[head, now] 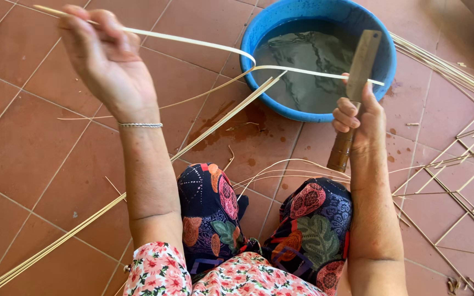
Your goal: The person sits on a tiled floor and uses a knife to split long bamboo sticks into thin strips. They repeatedly dip the sticks into a blue basin of water, then shave and split them with the knife, discarding the shavings onto the floor.
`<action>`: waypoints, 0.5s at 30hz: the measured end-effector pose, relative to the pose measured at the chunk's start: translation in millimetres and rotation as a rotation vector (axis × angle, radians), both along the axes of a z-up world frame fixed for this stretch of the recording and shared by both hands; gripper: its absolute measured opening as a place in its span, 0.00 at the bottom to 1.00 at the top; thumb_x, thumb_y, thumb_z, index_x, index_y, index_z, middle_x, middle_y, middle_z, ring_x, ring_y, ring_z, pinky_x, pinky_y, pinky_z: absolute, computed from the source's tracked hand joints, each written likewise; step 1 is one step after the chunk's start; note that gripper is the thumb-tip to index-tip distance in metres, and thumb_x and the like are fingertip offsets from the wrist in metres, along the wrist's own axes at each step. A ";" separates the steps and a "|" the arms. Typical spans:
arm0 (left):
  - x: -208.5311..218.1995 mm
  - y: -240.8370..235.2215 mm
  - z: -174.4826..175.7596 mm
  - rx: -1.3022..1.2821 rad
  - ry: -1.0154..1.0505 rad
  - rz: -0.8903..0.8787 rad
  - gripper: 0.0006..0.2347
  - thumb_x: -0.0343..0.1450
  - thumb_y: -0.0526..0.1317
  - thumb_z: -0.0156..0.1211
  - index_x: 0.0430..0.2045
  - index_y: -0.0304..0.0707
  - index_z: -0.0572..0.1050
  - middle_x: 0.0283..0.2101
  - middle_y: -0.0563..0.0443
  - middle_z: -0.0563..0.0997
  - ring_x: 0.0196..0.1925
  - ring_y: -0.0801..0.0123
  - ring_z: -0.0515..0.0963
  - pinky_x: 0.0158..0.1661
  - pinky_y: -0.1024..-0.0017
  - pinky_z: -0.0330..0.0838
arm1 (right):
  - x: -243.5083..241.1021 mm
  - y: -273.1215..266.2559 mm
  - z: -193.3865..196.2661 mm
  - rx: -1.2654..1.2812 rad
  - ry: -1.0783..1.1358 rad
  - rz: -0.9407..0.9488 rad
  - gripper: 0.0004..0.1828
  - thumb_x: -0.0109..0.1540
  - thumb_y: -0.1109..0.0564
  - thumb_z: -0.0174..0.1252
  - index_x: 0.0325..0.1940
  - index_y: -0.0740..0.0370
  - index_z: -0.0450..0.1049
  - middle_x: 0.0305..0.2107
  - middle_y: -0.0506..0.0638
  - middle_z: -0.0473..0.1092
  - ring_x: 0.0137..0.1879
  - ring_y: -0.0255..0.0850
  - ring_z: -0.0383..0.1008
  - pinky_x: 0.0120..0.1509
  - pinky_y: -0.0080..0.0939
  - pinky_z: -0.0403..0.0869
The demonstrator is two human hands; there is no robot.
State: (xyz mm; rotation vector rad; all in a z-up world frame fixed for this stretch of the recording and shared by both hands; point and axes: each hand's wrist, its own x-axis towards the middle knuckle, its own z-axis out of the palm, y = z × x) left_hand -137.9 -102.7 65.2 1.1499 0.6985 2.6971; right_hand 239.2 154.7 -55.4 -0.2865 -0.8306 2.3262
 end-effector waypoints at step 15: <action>141.7 97.4 38.9 -0.169 0.333 -0.149 0.12 0.86 0.46 0.46 0.48 0.35 0.70 0.43 0.44 0.83 0.39 0.64 0.86 0.44 0.66 0.85 | -24.1 -53.9 53.1 0.228 -0.035 -0.201 0.32 0.73 0.31 0.41 0.71 0.53 0.65 0.19 0.40 0.56 0.18 0.30 0.50 0.22 0.35 0.53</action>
